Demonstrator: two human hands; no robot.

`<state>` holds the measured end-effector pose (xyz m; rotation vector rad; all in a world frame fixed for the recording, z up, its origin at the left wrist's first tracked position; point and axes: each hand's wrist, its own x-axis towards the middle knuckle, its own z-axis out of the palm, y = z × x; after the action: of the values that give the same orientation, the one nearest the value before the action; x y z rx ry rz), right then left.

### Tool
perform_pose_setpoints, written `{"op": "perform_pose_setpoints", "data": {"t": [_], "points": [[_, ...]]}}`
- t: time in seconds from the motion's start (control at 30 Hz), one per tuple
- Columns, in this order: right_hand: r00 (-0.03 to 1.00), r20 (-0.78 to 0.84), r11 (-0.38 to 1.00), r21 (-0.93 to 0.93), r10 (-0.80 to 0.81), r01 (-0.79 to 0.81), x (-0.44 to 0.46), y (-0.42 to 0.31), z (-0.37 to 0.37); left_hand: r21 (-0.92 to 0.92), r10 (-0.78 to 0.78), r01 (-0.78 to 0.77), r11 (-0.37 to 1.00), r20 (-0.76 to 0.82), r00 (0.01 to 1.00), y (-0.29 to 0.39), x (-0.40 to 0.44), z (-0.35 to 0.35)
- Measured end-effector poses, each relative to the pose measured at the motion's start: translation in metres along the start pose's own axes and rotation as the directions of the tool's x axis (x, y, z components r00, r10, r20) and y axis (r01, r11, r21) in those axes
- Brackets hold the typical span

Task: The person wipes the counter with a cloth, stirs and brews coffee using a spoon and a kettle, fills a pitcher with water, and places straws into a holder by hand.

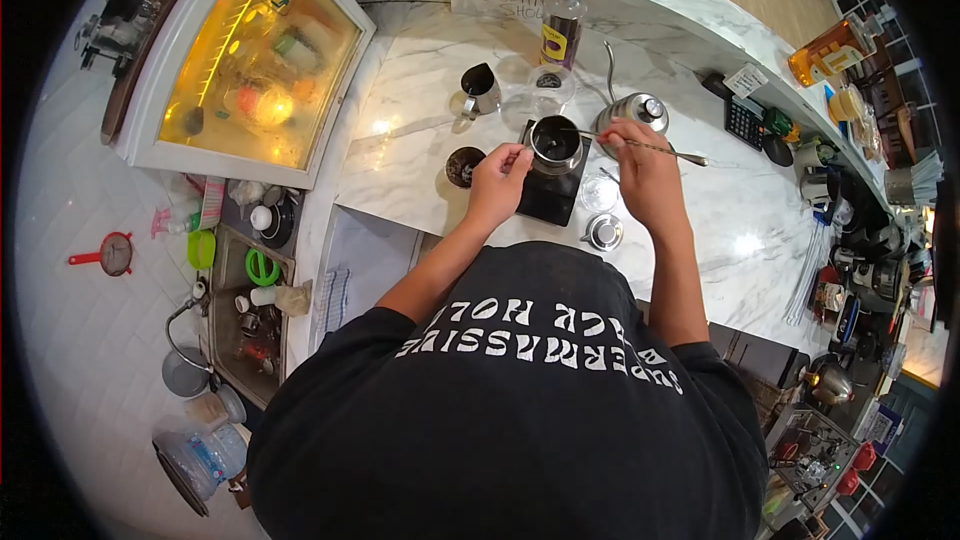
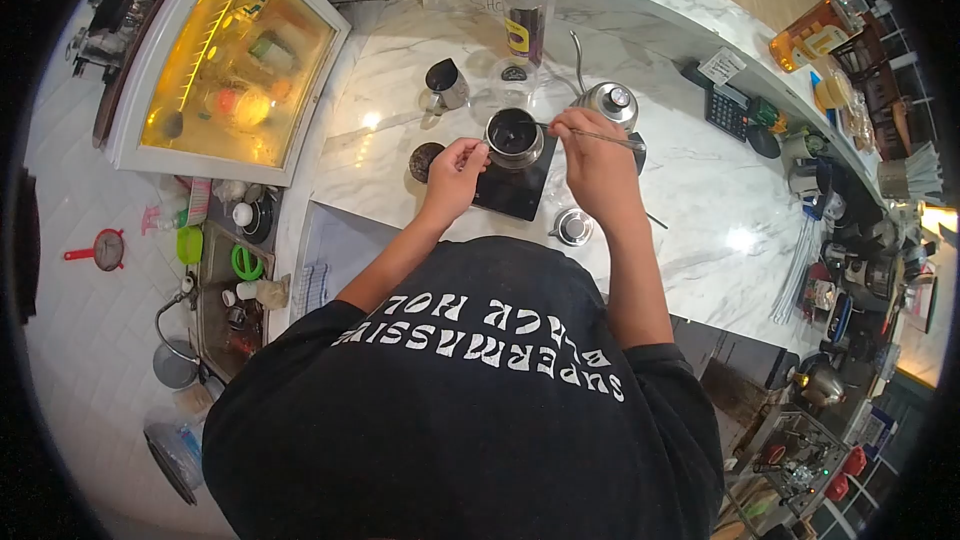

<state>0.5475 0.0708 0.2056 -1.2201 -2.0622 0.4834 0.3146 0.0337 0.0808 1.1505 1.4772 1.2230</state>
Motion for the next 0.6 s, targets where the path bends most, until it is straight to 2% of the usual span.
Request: {"op": "perform_pose_setpoints", "data": {"t": [0.13,0.23,0.27,0.37,0.5,0.53,0.6], "points": [[0.996,0.021,0.995,-0.047,-0.086,0.087,-0.007,-0.004,0.001,0.002,-0.024,0.024,1.000,0.036,0.999,0.000,-0.001,-0.002],[1.000,0.011,1.000,0.015,-0.018,0.018,-0.004,-0.012,0.009,-0.021,-0.034,0.035,0.999,0.037,0.999,0.000,0.000,0.001],[0.997,0.022,0.998,0.002,-0.069,0.069,-0.001,-0.010,0.006,-0.025,-0.033,0.034,0.999,0.041,0.999,-0.001,0.000,0.000],[0.999,-0.020,0.997,-0.059,-0.042,0.041,-0.003,0.000,0.001,0.004,-0.016,0.016,1.000,0.040,0.999,-0.002,0.000,-0.002],[0.994,0.030,0.994,-0.032,-0.107,0.108,-0.005,-0.010,0.002,0.017,-0.030,0.029,0.999,0.036,0.999,0.000,-0.001,-0.001],[0.997,0.033,0.998,0.013,-0.068,0.068,-0.004,-0.015,0.003,0.013,-0.030,0.030,0.999,0.033,0.999,0.000,-0.001,0.000],[0.998,0.004,0.998,-0.019,-0.066,0.066,-0.002,-0.011,0.004,0.006,-0.030,0.030,1.000,0.024,0.999,-0.001,0.000,0.000]]}}
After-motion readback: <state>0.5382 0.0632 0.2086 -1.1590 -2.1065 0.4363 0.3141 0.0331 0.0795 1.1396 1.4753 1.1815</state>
